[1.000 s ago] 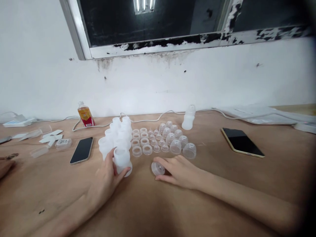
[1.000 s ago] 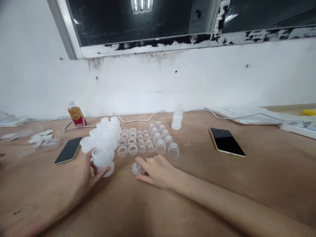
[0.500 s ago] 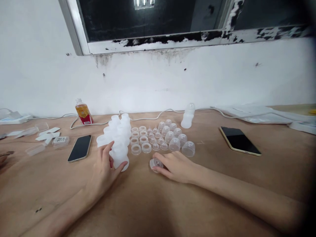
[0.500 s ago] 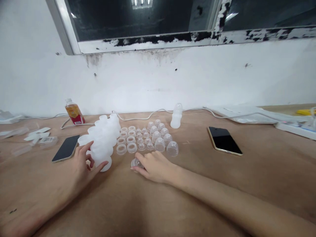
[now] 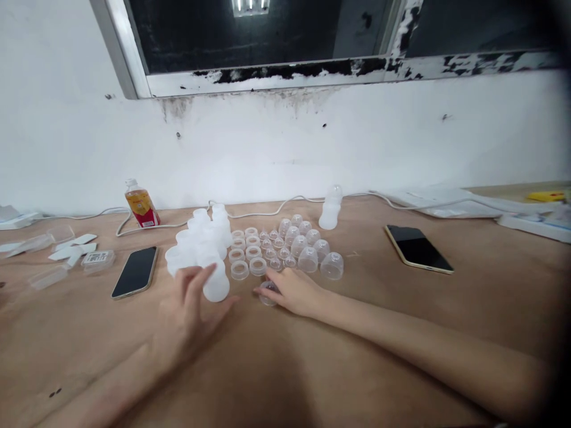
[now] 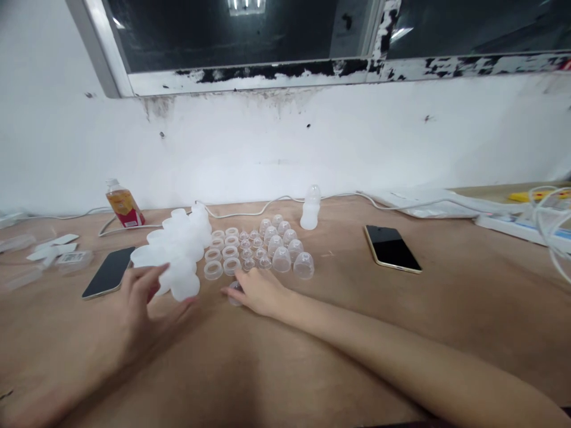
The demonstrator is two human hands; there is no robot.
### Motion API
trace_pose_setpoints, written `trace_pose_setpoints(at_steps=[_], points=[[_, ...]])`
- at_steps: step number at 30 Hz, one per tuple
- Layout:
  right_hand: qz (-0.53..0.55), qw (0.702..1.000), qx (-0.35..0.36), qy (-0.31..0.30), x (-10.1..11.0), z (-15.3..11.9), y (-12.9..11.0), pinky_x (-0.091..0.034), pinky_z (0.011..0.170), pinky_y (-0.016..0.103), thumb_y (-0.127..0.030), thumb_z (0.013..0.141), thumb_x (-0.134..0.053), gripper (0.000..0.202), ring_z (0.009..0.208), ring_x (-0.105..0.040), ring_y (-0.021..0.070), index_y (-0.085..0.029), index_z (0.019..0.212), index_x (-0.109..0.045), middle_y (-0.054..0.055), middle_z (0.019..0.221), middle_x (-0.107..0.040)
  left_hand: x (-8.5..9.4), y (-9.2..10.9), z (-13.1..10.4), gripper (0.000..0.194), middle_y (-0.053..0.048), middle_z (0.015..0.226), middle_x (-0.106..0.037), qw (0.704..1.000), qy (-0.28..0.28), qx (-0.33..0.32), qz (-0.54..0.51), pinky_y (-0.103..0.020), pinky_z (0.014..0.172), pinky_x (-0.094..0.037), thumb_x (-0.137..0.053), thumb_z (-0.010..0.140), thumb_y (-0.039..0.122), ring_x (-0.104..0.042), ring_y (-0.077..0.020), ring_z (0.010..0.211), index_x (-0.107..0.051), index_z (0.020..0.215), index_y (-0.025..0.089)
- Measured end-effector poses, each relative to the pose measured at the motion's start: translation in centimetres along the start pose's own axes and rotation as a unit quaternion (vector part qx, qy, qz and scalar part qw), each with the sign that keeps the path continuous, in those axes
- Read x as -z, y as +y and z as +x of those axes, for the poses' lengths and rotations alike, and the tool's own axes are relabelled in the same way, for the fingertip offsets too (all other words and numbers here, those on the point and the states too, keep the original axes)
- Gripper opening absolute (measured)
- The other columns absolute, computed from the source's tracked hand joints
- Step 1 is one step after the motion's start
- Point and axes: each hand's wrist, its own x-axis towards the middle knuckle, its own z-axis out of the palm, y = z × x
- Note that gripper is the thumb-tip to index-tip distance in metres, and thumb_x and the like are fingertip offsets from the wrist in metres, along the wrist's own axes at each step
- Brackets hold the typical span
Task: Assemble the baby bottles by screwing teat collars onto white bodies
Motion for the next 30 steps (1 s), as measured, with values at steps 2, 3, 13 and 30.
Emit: trace_pose_setpoints(at_steps=[2,3,13,30], points=[[0.011,1.0,-0.001,0.0,-0.1,0.1,0.0,-0.032,0.046,0.023,-0.049,0.082,-0.029,0.041,0.06,-0.058,0.02,-0.015,0.089,-0.051,0.008,0.066,-0.06,0.1,2.1,0.5,0.042,-0.005,0.094,-0.048,0.993,-0.09,-0.075,-0.034,-0.022,0.058,-0.047,-0.05,0.074,0.037,-0.054,-0.0148,0.078,-0.037,0.11,0.023],[0.018,1.0,0.001,0.002,-0.3,0.1,0.0,-0.032,0.046,0.023,-0.046,0.082,-0.03,0.039,0.06,-0.058,0.0197,-0.014,0.091,-0.051,0.008,0.067,-0.061,-0.2,3.1,0.9,0.041,-0.006,0.097,-0.048,0.985,-0.14,-0.087,-0.046,-0.023,0.057,-0.047,-0.047,0.075,0.04,-0.054,-0.0164,0.081,-0.037,0.11,0.022],[0.119,0.991,0.054,0.037,-1.6,0.1,1.9,-0.037,0.055,0.024,-0.022,0.084,-0.03,0.025,0.064,-0.056,0.0152,-0.011,0.088,-0.052,0.01,0.075,-0.061,-5.5,5.3,2.4,0.042,-0.009,0.109,-0.047,0.945,-0.316,-0.04,-0.081,-0.031,0.065,-0.048,-0.04,0.079,0.031,-0.053,-0.0206,0.092,-0.025,0.117,0.019],[0.135,0.983,-0.045,0.118,-1.7,-1.2,3.0,-0.036,0.06,0.024,-0.026,0.077,-0.045,0.017,0.067,-0.05,0.0131,-0.016,0.091,-0.045,0.003,0.075,-0.053,-5.7,5.1,2.2,0.025,-0.008,0.106,-0.046,0.945,-0.316,-0.074,0.04,-0.026,0.047,-0.046,-0.025,0.085,0.023,-0.058,-0.0182,0.074,-0.038,0.105,0.02]])
